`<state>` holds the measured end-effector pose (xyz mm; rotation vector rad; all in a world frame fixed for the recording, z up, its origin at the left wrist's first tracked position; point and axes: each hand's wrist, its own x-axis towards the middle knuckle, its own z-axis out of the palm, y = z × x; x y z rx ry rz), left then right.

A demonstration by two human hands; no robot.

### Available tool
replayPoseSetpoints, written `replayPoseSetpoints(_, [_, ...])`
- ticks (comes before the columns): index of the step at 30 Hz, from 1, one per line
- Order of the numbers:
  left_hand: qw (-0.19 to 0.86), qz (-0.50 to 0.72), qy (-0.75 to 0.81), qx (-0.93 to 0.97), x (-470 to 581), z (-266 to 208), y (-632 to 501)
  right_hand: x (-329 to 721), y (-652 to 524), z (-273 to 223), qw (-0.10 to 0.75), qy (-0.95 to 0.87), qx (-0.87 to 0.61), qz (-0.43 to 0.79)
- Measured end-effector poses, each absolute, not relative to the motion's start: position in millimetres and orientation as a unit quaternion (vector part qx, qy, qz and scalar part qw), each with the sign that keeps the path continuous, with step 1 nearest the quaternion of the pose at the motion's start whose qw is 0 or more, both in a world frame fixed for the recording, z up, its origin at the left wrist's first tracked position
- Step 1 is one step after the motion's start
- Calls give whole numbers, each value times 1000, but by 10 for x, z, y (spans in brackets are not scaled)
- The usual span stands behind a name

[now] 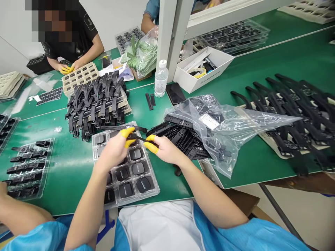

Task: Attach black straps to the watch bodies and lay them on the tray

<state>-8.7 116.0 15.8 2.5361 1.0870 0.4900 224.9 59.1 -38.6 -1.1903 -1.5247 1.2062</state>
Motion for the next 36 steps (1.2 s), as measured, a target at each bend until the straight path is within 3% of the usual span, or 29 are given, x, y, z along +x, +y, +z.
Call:
replayPoseSetpoints(5, [66, 35, 459, 885, -539, 394, 1494, 2412, 757, -443, 387, -671, -553, 308])
replayPoseSetpoints(10, [160, -15, 500, 851, -912, 317, 1889, 2504, 958, -683, 301, -691, -654, 61])
replayPoseSetpoints(15, [140, -24, 518, 844, -1007, 122, 1970, 2549, 990, -861, 251, -697, -671, 24])
replayPoseSetpoints(20, [47, 22, 543, 838, -952, -43, 1832, 2592, 979, -881, 240, -711, -661, 15])
replayPoseSetpoints(25, [-40, 44, 591, 804, -984, -70, 1570, 2724, 988, -832, 269, -717, -642, 43])
replayPoseSetpoints(29, [-40, -8, 592, 805, -1063, 23, 1384, 2772, 944, -720, 373, -640, -664, 105])
replayPoseSetpoints(33, [-38, -43, 588, 807, -1041, 88, 1341, 2688, 873, -641, 515, -535, -605, 288])
replayPoseSetpoints(36, [-37, -47, 592, 804, -996, 95, 1382, 2604, 831, -609, 560, -468, -495, 472])
